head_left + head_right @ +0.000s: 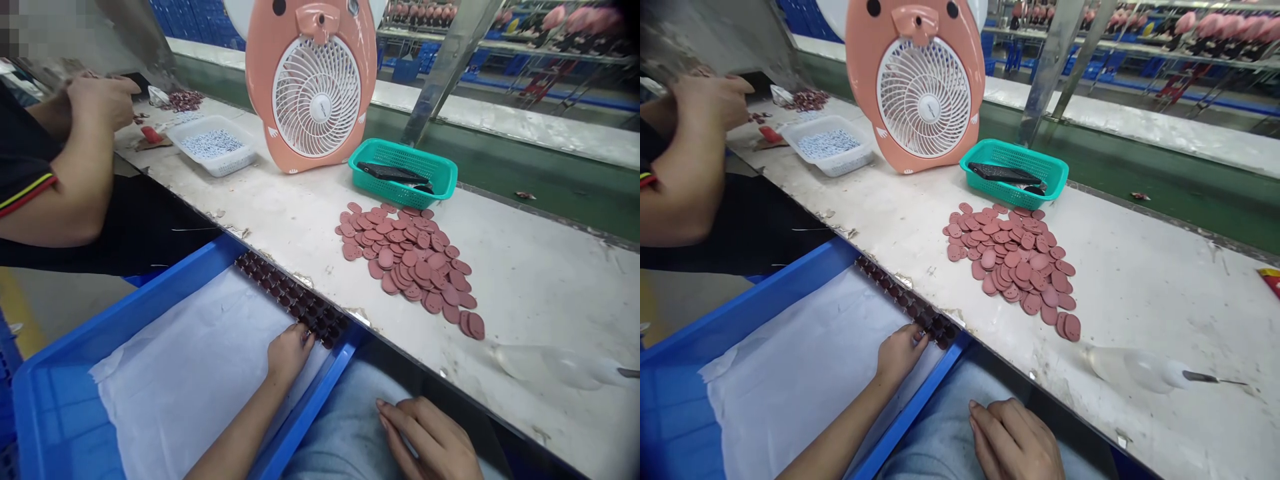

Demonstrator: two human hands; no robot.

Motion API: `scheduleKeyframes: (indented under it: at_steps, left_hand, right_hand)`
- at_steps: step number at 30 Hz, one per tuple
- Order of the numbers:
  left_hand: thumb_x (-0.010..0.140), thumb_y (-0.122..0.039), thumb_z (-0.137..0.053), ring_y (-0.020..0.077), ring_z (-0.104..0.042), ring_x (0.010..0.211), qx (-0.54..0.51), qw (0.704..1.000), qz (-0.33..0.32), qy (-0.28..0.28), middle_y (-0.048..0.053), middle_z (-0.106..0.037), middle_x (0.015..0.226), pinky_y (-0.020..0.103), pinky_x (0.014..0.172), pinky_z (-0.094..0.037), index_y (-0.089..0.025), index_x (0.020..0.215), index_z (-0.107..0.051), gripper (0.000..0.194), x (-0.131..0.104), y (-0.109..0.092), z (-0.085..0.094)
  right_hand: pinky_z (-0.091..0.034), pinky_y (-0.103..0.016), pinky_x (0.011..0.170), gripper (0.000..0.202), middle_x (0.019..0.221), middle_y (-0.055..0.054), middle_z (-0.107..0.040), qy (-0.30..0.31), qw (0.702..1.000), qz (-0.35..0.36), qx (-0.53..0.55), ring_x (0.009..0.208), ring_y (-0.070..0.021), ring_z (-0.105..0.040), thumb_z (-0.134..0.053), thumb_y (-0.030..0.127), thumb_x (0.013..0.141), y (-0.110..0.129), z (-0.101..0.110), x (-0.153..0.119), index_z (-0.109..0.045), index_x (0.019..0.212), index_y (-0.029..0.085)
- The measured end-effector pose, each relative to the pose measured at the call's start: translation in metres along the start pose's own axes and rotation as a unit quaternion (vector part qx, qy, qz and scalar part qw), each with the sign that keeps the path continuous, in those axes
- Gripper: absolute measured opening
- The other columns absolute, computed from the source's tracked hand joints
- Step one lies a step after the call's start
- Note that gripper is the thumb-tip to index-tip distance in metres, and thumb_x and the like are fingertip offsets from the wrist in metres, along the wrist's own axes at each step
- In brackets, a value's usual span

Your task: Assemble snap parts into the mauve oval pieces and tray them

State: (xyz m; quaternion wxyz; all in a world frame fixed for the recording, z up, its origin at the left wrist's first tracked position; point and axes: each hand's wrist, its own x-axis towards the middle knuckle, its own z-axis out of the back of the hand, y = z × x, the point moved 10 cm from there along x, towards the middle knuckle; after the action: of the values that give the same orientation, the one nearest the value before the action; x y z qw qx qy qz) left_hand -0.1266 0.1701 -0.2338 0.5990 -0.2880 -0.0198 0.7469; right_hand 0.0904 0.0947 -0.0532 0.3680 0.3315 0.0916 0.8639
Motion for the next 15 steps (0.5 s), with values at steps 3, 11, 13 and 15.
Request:
scheduleKeyframes:
  at_steps: [3, 11, 13, 15]
  left_hand:
    - [0.094, -0.036, -0.063, 0.0238, -0.069, 0.097, 0.0, 1.0, 0.008, 0.004, 0.009, -0.07, 0.117, 0.046, 0.084, -0.058, -0.018, 0.117, -0.066, 0.029, 0.0, 0.002, 0.0]
    - [0.095, -0.04, -0.06, 0.0228, -0.07, 0.093, -0.009, 1.0, 0.011, -0.017, 0.007, -0.073, 0.106, 0.046, 0.083, -0.057, -0.017, 0.109, -0.068, 0.027, 0.001, 0.001, 0.008]
    - [0.096, -0.042, -0.056, 0.0231, -0.071, 0.089, -0.009, 0.999, 0.003, -0.034, 0.006, -0.075, 0.1, 0.044, 0.081, -0.057, -0.019, 0.11, -0.069, 0.03, -0.006, 0.001, 0.019]
    - [0.096, -0.041, -0.051, 0.0242, -0.074, 0.086, -0.008, 0.998, -0.016, -0.054, 0.006, -0.078, 0.098, 0.04, 0.077, -0.058, -0.025, 0.116, -0.069, 0.031, -0.019, 0.001, 0.035]
  right_hand:
    - [-0.055, -0.022, 0.053, 0.013, 0.074, -0.006, -0.069, 0.001, 1.0, -0.001, -0.004, 0.057, -0.0134, -0.065, -0.061, 0.008, 0.092, 0.0, -0.001, 0.0, -0.068, 0.102, 0.013]
    - [-0.054, -0.023, 0.053, 0.014, 0.072, -0.005, -0.068, 0.003, 1.0, 0.002, -0.005, 0.057, -0.0134, -0.064, -0.063, 0.007, 0.091, 0.0, -0.002, -0.001, -0.068, 0.103, 0.013]
    - [-0.052, -0.023, 0.05, 0.013, 0.07, -0.004, -0.067, -0.009, 1.0, 0.003, -0.022, 0.054, -0.013, -0.062, -0.063, 0.007, 0.091, 0.001, 0.004, 0.0, -0.068, 0.101, 0.013]
    - [-0.048, -0.024, 0.044, 0.009, 0.064, -0.002, -0.065, -0.03, 0.998, 0.003, -0.055, 0.048, -0.012, -0.059, -0.062, 0.009, 0.093, 0.004, 0.021, 0.002, -0.069, 0.095, 0.015]
